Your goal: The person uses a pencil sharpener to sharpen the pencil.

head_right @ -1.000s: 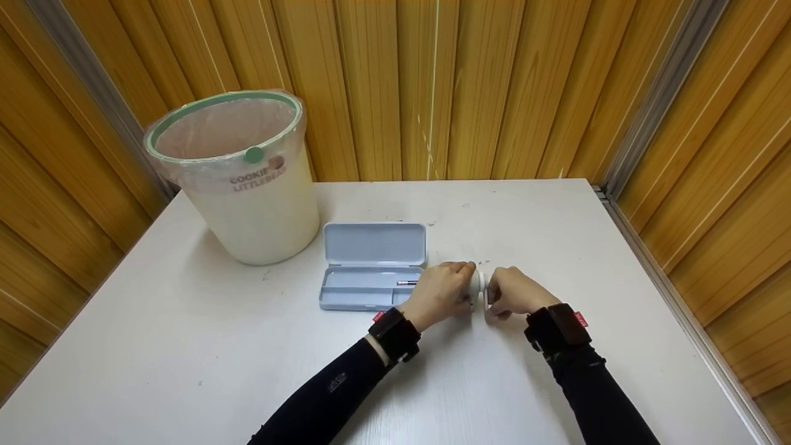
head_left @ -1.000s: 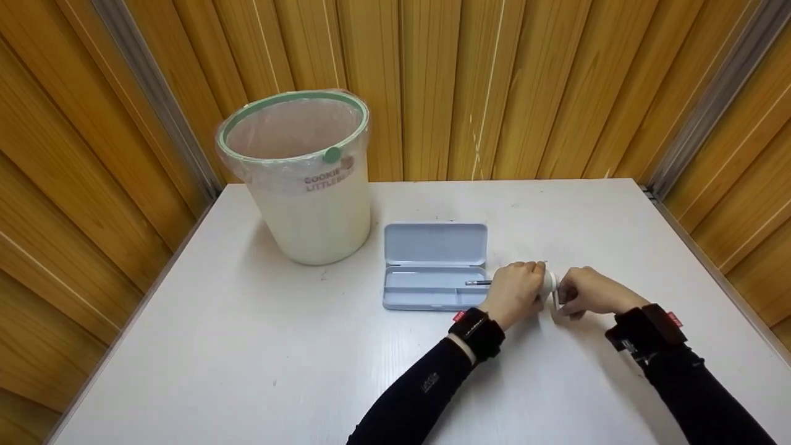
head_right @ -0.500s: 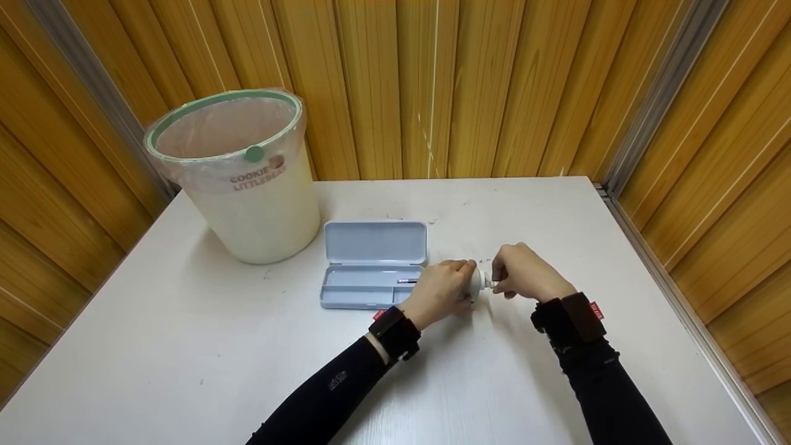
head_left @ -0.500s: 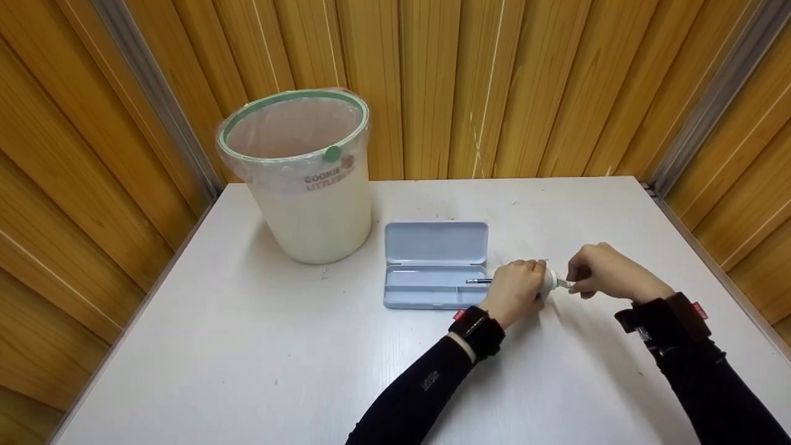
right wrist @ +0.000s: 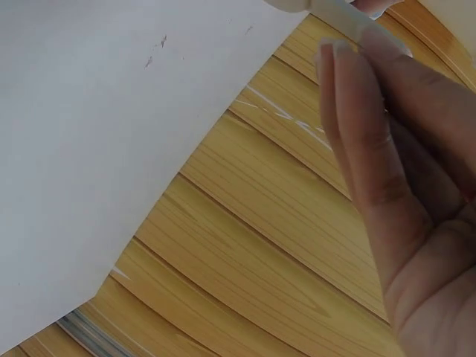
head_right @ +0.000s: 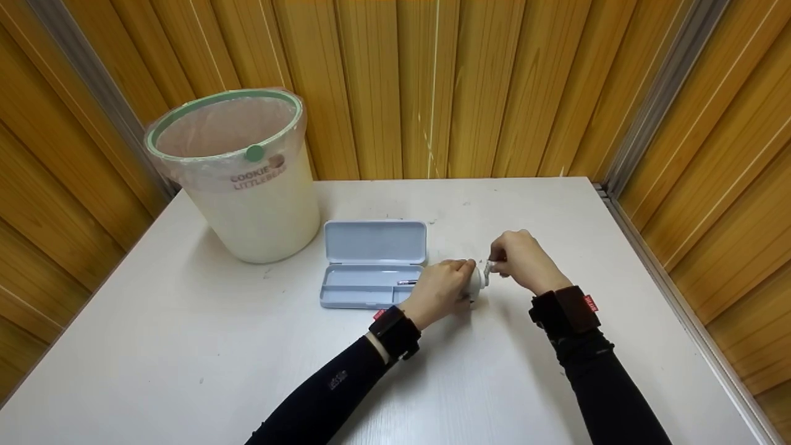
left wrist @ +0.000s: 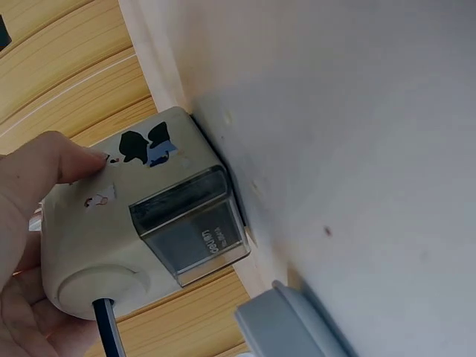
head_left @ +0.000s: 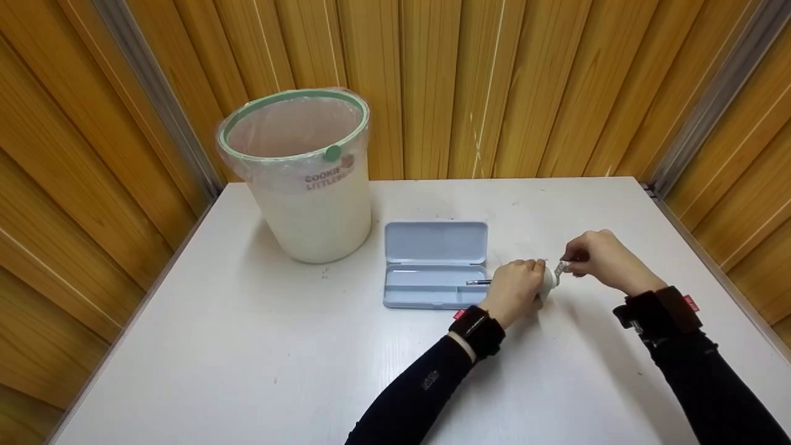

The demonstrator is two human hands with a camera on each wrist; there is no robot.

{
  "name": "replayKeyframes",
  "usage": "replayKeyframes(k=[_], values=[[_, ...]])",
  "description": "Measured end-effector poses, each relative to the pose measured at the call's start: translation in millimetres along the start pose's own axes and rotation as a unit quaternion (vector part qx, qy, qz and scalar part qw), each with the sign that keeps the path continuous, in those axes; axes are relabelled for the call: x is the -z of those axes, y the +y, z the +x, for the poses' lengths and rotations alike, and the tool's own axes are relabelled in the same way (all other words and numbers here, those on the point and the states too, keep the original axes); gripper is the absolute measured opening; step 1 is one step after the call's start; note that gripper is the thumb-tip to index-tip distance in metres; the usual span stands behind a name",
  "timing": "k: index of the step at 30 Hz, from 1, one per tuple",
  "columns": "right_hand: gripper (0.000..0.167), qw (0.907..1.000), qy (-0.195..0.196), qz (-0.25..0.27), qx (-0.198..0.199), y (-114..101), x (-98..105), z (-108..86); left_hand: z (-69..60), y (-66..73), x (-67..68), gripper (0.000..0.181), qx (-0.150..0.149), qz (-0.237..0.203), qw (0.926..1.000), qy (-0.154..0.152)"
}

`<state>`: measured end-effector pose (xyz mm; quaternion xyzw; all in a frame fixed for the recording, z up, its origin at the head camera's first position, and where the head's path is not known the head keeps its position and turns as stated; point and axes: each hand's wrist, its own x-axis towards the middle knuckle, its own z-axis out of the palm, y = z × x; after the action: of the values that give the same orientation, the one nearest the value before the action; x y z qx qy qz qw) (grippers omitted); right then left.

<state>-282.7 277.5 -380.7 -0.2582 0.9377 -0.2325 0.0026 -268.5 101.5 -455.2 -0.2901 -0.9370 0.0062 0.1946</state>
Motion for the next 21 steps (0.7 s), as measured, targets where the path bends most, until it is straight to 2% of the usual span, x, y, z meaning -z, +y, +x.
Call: replayKeyframes(k=[5, 13, 21], values=[[0.009, 0.9998, 0.005, -0.015, 0.010, 1, -1, 2.6, 0.2, -0.4, 0.5, 0.061, 0.000, 0.000, 1.0000, -0.006], [0.007, 0.9981, 0.039, -0.044, 0.017, 6, -8, 11.8, 0.5, -0.4, 0.3, 0.061, -0.002, -0.007, 0.9999, -0.010], [0.007, 0.9965, 0.060, -0.056, 0.008, 12, -17, 22.5, 0.5, -1.4, -1.0, 0.057, -0.003, 0.003, 1.0000, 0.003]])
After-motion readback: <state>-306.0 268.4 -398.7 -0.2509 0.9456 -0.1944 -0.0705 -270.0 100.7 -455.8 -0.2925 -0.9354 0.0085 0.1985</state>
